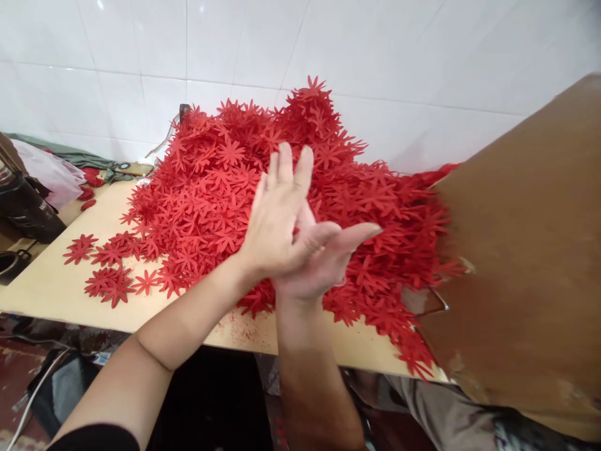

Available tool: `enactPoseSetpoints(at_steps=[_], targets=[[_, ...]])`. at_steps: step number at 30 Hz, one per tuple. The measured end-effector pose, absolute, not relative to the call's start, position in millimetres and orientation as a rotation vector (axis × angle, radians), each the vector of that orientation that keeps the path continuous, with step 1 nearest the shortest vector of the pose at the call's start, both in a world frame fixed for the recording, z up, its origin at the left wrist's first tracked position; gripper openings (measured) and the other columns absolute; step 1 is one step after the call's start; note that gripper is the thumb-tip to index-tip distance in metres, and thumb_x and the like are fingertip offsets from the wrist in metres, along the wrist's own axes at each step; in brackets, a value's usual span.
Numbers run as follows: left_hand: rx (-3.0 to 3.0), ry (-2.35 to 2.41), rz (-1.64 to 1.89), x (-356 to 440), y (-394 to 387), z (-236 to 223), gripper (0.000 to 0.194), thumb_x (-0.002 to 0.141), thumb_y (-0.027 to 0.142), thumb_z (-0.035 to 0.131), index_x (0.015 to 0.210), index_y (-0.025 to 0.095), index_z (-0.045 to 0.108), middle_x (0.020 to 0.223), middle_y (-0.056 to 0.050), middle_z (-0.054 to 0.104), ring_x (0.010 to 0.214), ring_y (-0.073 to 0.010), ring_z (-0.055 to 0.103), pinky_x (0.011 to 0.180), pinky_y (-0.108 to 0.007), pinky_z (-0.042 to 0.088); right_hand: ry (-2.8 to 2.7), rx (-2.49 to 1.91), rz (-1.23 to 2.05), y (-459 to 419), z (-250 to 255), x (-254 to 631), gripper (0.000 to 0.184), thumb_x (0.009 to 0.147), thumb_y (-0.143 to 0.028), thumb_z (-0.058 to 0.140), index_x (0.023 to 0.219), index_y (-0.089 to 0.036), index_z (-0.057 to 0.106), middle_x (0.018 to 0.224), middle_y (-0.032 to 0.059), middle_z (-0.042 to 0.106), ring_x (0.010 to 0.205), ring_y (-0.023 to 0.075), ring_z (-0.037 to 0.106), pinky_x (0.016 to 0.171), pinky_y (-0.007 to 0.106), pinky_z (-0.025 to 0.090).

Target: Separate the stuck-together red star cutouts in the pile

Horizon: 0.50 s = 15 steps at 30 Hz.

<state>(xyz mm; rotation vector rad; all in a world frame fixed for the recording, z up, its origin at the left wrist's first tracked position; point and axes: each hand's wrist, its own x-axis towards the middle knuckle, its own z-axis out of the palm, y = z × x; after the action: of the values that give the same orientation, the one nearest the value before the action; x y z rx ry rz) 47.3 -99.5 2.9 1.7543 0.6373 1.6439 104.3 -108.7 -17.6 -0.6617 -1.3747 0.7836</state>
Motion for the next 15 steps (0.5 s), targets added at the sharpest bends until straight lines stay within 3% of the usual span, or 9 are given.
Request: enactPoseSetpoints(at_steps=[4,10,13,15], targets=[[1.553,0.823,1.840,43,-75,-3,0.064,0.088,0.058,0.022,0.143,0.026,0.023,0.156,0.004,-0.004,0.142,-0.0144,-0.016,0.114,-0.032,-0.013,-1.421,-0.428,0.995,-112,-23,96,0.098,0.074,-0.075,-0.010,0.139,-0.015,0.034,0.143,0.0121,0.038,0.139,0.0219,0.028,0.112,0.049,0.023],[1.651,0.729,1.593,55,-95,-3,0.060,0.081,0.054,0.047,0.136,0.028,0.041,0.156,0.003,0.004,0.144,-0.0238,-0.010,0.115,-0.042,-0.006,-1.396,-0.508,0.927,-95,-19,103,0.096,0.073,-0.074,-0.013,0.139,-0.023,0.033,0.136,0.0081,0.047,0.136,0.0202,0.034,0.110,0.050,0.027],[1.539,0.869,1.791,45,-69,0,0.056,0.083,0.051,0.048,0.134,0.032,0.041,0.156,0.007,0.004,0.143,-0.0201,-0.014,0.116,-0.039,-0.007,-1.376,-0.496,1.063,-100,-28,98,0.096,0.074,-0.069,-0.018,0.143,-0.017,0.025,0.139,0.0097,0.044,0.134,0.0199,0.038,0.109,0.048,0.030],[1.442,1.024,1.889,36,-47,-2,0.054,0.084,0.052,0.045,0.133,0.030,0.043,0.156,0.005,0.003,0.143,-0.0180,-0.016,0.115,-0.037,-0.012,-1.385,-0.581,1.064,-107,-37,91,0.088,0.079,-0.068,-0.009,0.145,-0.016,0.016,0.146,0.0091,0.036,0.137,0.0189,0.033,0.110,0.047,0.030]])
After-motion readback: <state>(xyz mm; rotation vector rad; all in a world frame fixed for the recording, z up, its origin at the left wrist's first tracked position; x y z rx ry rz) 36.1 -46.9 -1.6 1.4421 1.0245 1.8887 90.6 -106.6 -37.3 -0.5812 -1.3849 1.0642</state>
